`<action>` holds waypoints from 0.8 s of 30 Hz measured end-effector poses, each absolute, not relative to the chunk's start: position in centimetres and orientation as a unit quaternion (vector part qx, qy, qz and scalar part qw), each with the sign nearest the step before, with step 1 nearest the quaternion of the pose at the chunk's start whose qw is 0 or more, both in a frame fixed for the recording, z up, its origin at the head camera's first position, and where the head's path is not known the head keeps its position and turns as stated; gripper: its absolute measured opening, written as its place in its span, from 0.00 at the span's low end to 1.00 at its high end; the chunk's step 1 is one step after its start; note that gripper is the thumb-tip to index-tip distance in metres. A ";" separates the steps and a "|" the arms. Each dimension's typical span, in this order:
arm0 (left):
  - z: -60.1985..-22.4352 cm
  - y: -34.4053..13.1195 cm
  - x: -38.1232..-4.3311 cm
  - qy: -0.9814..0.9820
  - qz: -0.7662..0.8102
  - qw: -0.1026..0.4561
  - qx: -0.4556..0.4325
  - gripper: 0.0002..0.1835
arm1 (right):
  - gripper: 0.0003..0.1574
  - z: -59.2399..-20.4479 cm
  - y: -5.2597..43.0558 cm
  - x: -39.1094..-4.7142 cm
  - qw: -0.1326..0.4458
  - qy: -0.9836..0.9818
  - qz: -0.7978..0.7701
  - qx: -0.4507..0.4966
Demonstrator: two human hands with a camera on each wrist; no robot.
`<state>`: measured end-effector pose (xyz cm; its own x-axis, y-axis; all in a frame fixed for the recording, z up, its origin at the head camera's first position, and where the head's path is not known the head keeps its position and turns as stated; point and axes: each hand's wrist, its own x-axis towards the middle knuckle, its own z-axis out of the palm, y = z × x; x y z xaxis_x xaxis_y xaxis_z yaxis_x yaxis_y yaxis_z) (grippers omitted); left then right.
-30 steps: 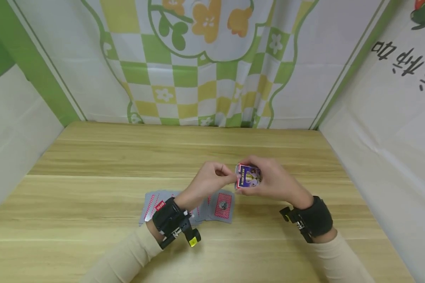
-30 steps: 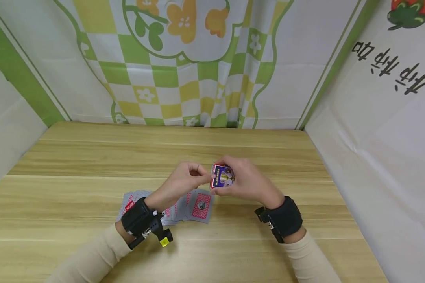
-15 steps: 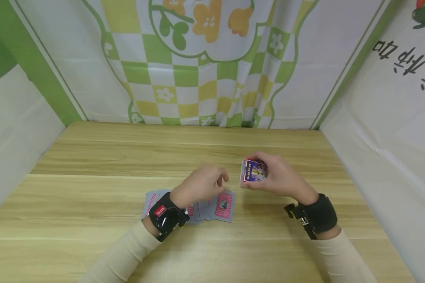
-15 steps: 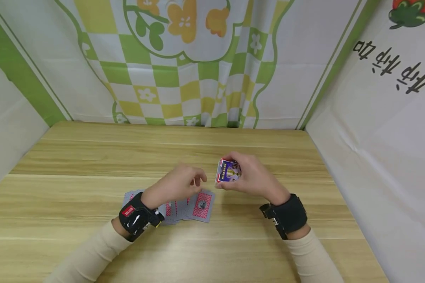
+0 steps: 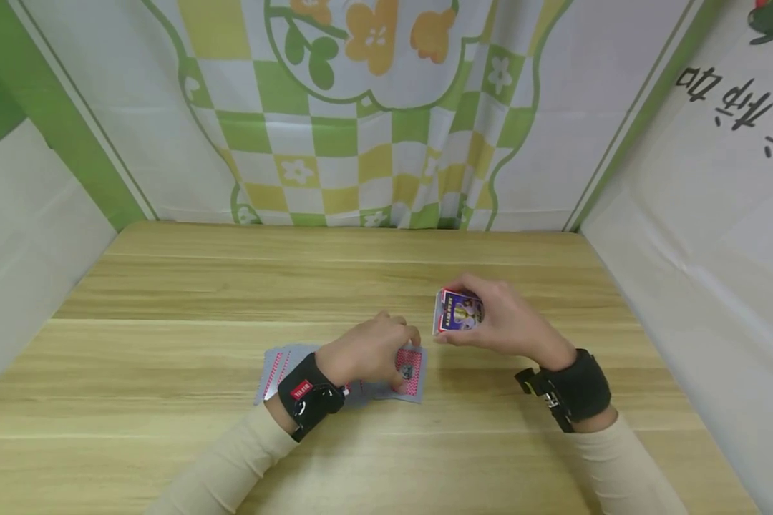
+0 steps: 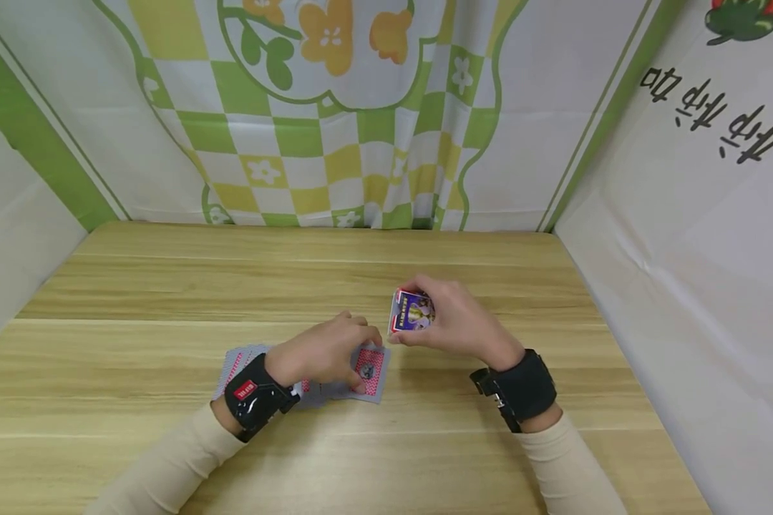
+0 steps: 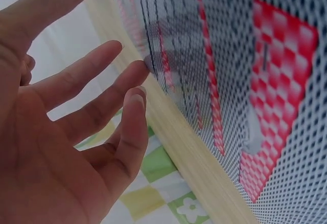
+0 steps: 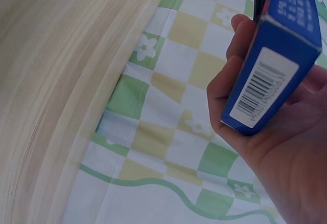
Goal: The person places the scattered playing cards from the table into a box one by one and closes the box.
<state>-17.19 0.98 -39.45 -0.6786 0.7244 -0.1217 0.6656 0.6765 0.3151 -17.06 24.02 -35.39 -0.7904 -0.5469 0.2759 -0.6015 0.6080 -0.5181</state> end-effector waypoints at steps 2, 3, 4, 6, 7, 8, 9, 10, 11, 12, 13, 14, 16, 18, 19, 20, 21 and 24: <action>-39.5 1.0 -17.2 0.909 0.122 0.115 0.382 0.36 | 0.38 -35.3 24.0 -17.1 0.044 -0.895 0.306 0.322; -39.4 1.1 -17.2 0.909 0.122 0.113 0.381 0.36 | 0.38 -35.3 24.0 -17.1 0.044 -0.895 0.306 0.323; -39.4 1.1 -17.2 0.910 0.122 0.112 0.380 0.36 | 0.38 -35.3 23.9 -17.1 0.043 -0.894 0.305 0.324; -39.5 1.1 -17.3 0.910 0.123 0.111 0.379 0.36 | 0.38 -35.2 23.9 -17.1 0.044 -0.894 0.304 0.326; -39.4 1.1 -17.2 0.911 0.121 0.110 0.378 0.36 | 0.38 -35.2 23.9 -17.1 0.044 -0.894 0.302 0.327; -39.5 1.1 -17.2 0.912 0.120 0.109 0.377 0.37 | 0.38 -35.2 23.9 -17.1 0.045 -0.894 0.301 0.328; -39.5 1.1 -17.2 0.913 0.116 0.108 0.376 0.38 | 0.39 -35.2 23.9 -17.1 0.045 -0.894 0.300 0.329; -39.5 1.1 -17.2 0.913 0.113 0.107 0.376 0.39 | 0.39 -35.3 23.8 -17.1 0.044 -0.894 0.300 0.330; -39.5 1.1 -17.2 0.914 0.110 0.107 0.376 0.40 | 0.39 -35.3 23.8 -17.1 0.044 -0.894 0.300 0.331; -39.5 1.1 -17.2 0.914 0.107 0.108 0.376 0.41 | 0.39 -35.3 23.8 -17.1 0.045 -0.894 0.299 0.331; -39.5 1.1 -17.2 0.913 0.107 0.111 0.377 0.42 | 0.39 -35.4 23.8 -17.1 0.045 -0.895 0.298 0.330; -39.5 1.1 -17.2 0.911 0.110 0.114 0.380 0.42 | 0.39 -35.4 23.7 -17.0 0.045 -0.895 0.297 0.330; -39.5 1.1 -17.2 0.907 0.121 0.123 0.383 0.41 | 0.40 -35.4 23.7 -17.0 0.046 -0.896 0.296 0.328; -39.4 1.1 -17.2 0.902 0.136 0.131 0.387 0.40 | 0.40 -35.4 23.6 -16.9 0.047 -0.897 0.294 0.326; -39.4 1.0 -17.2 0.900 0.146 0.133 0.389 0.37 | 0.39 -35.4 23.6 -16.9 0.046 -0.897 0.294 0.326; -39.4 1.0 -17.3 0.898 0.153 0.133 0.390 0.35 | 0.40 -35.4 23.6 -16.9 0.045 -0.897 0.294 0.325; -39.4 0.9 -17.3 0.896 0.159 0.134 0.391 0.33 | 0.40 -35.4 23.6 -16.9 0.045 -0.898 0.294 0.325; -39.3 0.6 -17.6 0.885 0.188 0.140 0.402 0.24 | 0.39 -35.4 23.6 -16.9 0.040 -0.898 0.295 0.322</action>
<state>-17.57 0.58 -39.29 -0.6371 0.7647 -0.0963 0.6594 0.6055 0.4455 -16.87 23.56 -35.39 -0.7889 -0.5555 0.2627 -0.6030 0.6176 -0.5049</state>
